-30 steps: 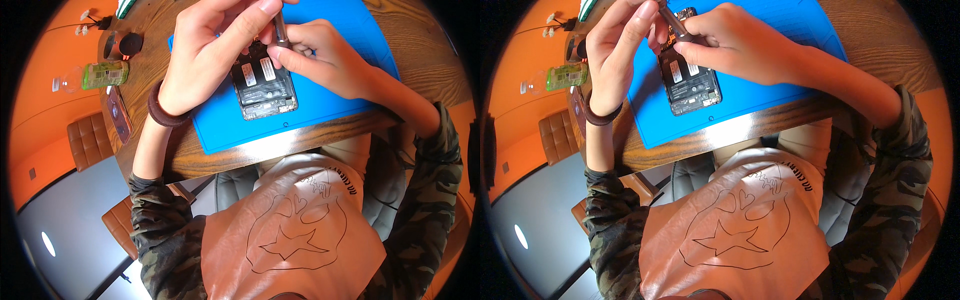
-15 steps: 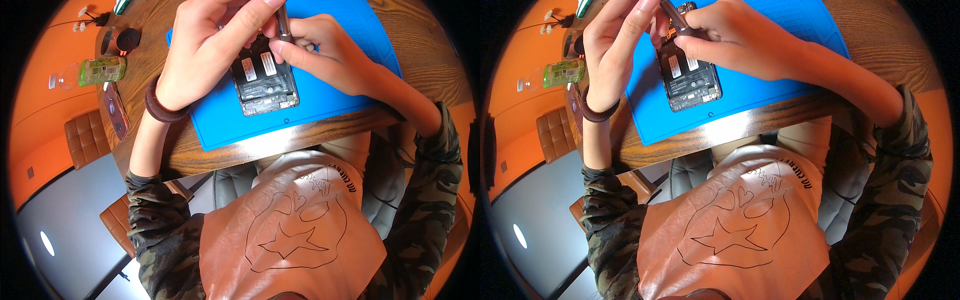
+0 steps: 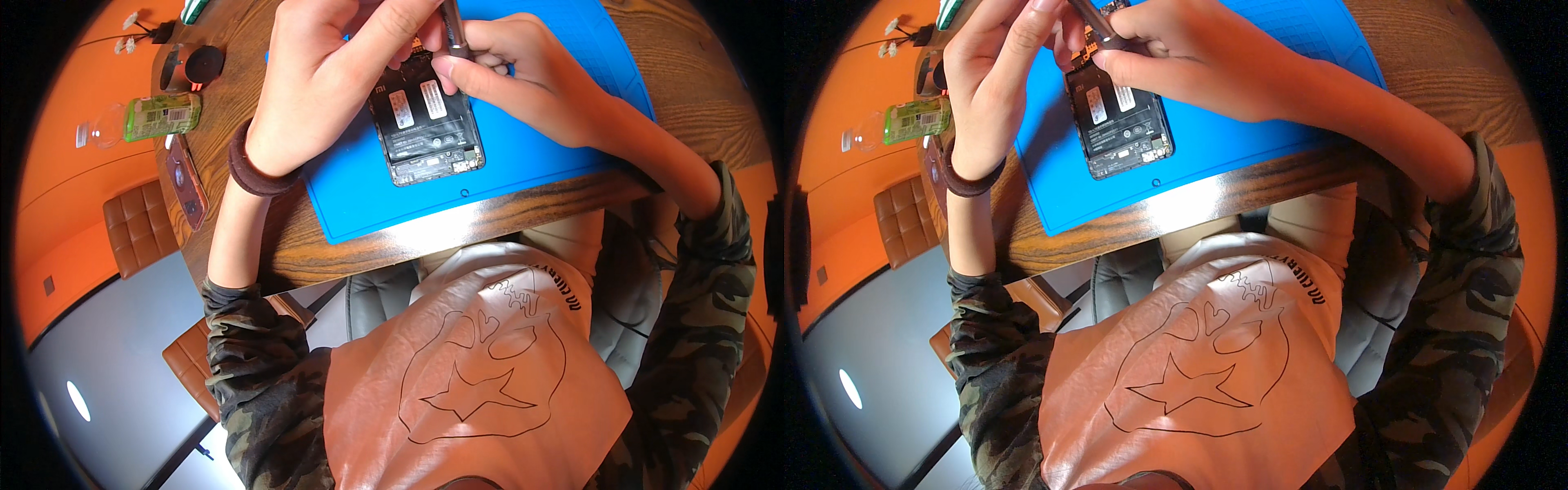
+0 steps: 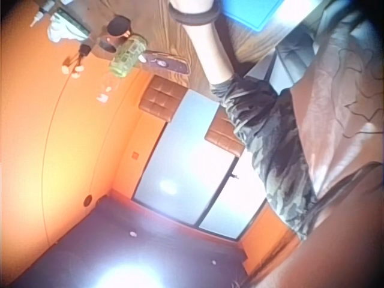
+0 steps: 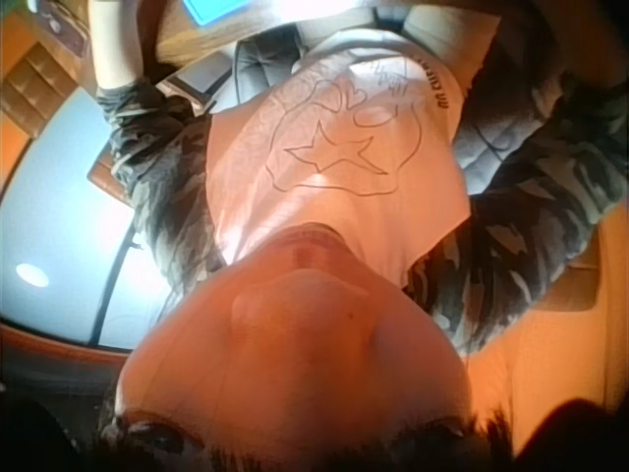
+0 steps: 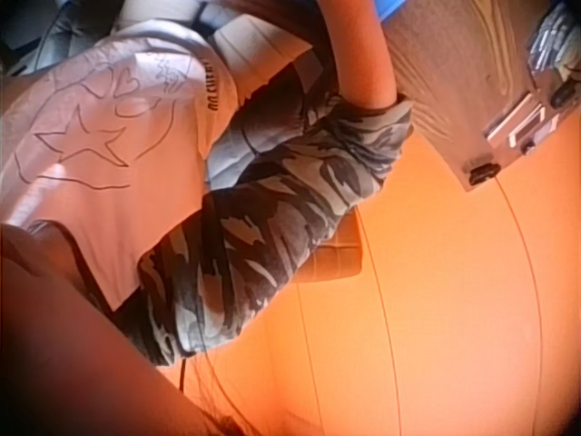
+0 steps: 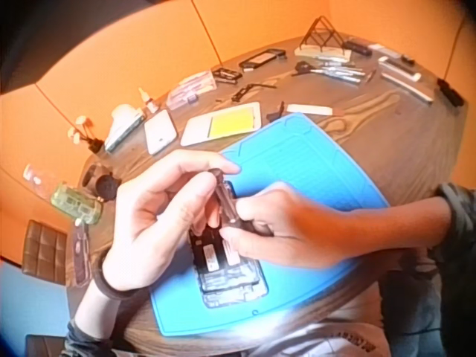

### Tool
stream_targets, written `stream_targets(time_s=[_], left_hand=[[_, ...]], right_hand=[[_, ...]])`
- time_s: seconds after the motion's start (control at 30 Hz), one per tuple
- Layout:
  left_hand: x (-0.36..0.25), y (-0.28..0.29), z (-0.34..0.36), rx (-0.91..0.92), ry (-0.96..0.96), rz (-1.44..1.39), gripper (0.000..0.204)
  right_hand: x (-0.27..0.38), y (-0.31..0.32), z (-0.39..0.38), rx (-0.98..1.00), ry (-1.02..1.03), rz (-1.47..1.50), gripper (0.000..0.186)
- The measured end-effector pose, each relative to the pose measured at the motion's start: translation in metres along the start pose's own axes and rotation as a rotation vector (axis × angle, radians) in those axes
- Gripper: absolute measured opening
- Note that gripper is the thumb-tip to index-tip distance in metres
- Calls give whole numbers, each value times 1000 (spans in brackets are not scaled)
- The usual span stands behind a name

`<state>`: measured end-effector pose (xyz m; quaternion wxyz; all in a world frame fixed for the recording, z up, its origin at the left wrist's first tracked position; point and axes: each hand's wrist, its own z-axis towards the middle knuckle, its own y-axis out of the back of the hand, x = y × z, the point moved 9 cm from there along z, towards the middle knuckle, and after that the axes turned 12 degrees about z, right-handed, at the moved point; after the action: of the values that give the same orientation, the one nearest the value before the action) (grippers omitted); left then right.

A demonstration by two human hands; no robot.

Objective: The person uses a screwdriver to remove screws from a disassembled smartphone motherboard placed on a blue mat. They then place a yellow protective sheet over the board, flip the device, and continue unscrewing components from the other side.

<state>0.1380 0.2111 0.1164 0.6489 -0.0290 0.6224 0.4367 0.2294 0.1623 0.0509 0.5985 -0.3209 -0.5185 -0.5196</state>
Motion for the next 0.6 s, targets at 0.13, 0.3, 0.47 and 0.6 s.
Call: stream_targets(time_s=[0.13,0.3,0.47,0.6], left_hand=[[-2,1,0,2,2,21,22],[-7,2,-1,-1,-28,62,21],[-9,2,-1,-12,-41,73,21],[-9,3,-1,-5,-41,77,21]], right_hand=[[-2,-2,0,18,-9,1,18],[7,0,3,-17,72,45,14],[17,0,6,10,92,13,15],[19,-1,7,4,88,16,16]])
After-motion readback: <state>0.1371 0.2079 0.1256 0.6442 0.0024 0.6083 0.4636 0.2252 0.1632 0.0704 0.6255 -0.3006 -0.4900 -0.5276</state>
